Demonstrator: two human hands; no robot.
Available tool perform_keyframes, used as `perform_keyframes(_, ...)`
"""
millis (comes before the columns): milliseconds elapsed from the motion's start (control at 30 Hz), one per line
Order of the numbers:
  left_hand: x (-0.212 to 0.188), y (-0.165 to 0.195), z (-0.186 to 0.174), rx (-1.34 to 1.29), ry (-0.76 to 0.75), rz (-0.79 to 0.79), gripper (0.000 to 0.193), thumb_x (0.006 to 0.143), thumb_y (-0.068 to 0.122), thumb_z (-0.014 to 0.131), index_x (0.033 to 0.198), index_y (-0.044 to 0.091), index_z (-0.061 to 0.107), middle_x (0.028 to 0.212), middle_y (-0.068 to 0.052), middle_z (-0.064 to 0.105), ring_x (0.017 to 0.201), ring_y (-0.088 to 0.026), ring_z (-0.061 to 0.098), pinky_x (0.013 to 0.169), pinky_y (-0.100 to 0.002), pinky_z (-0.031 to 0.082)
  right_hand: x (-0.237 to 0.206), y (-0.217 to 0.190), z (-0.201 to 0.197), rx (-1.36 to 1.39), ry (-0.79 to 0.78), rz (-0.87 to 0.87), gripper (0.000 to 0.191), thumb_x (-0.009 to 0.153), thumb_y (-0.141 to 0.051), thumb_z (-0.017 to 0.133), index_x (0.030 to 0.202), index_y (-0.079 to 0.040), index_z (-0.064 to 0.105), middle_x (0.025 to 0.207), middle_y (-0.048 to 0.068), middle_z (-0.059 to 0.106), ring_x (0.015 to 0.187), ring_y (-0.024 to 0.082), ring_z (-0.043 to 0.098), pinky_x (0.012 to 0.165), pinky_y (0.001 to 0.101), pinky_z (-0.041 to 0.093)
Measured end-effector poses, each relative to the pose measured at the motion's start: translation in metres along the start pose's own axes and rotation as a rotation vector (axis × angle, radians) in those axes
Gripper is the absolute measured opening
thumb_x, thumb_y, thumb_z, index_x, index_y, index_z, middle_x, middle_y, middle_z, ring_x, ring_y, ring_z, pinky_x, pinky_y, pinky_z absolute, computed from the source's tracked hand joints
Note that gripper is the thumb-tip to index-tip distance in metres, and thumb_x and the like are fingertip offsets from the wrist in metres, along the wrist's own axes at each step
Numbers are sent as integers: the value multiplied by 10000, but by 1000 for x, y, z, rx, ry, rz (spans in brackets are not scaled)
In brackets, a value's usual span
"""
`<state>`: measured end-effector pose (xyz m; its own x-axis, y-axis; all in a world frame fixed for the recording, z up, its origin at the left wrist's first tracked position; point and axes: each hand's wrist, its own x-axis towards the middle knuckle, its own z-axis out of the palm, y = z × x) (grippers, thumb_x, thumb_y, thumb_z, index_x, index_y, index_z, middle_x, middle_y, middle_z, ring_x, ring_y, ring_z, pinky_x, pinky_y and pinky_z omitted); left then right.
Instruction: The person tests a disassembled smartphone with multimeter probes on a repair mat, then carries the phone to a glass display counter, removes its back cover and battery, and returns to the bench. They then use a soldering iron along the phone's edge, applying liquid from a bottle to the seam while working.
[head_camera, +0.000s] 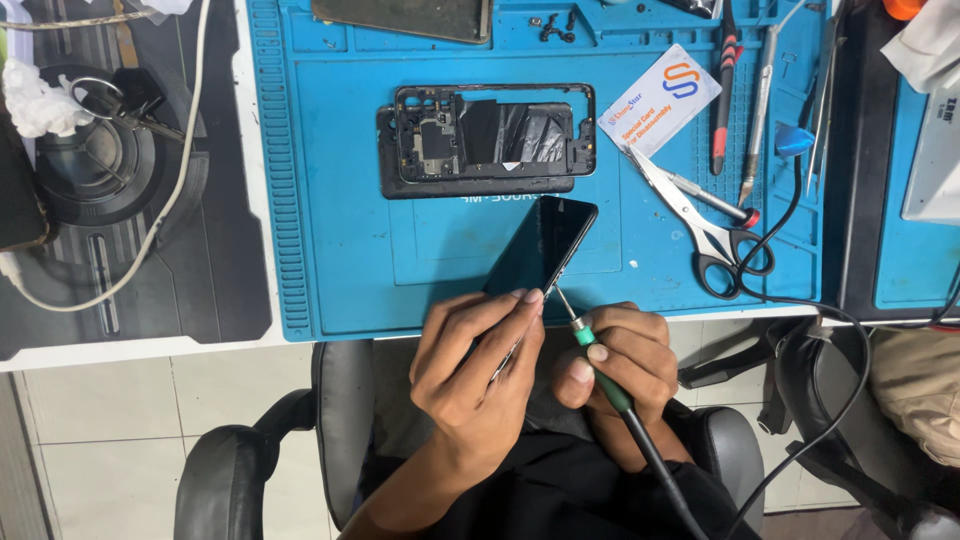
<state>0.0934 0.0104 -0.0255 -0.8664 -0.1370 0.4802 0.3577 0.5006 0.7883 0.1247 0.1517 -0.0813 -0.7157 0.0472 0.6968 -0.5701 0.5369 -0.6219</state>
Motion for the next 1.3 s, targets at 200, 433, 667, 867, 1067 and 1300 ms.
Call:
perform_keyframes(200,0,2,-2,-5,-11,-12,326,795,-80,864,1078,55,774,993,-22,723,900,-199,688,751,-292,591,-2,1,-1,-62,1,-13,266,927,-57,656,1104,-71,459,1004,86,545,877,270,668,739,417,581)
perform_keyframes(433,1,3,-1,-6,-5,-8,310,809,-69,869,1077,51,771,996,-22,723,900,-200,688,760,-293,595,-6,18,9,46,136,-109,199,930,-111,648,1027,-42,489,920,94,534,819,244,648,632,331,599)
perform_keyframes(667,-1,1,0,-8,-6,-6,313,804,-67,868,1076,56,775,993,-18,724,901,-194,692,759,-283,603,-9,25,12,66,167,-157,192,929,-117,639,997,-25,485,893,99,532,783,239,645,574,306,597)
perform_keyframes(867,-1,2,0,-6,-3,-7,321,798,-71,867,1078,57,775,994,-15,725,898,-190,690,753,-279,601,-8,24,13,61,169,-146,195,935,-118,638,998,-28,478,890,99,535,789,237,646,581,313,592)
perform_keyframes(1067,-1,3,-1,-10,-8,-8,324,795,-80,864,1077,51,773,996,-21,723,899,-199,690,755,-288,599,-9,18,10,49,143,-94,206,943,-134,647,1007,-39,476,899,95,542,801,244,650,621,344,586)
perform_keyframes(1300,1,3,-1,0,-7,0,324,794,-76,869,1075,52,774,992,-19,721,889,-200,688,756,-292,597,-7,19,11,56,137,-103,211,943,-128,650,1018,-34,477,913,98,533,806,245,644,614,329,597)
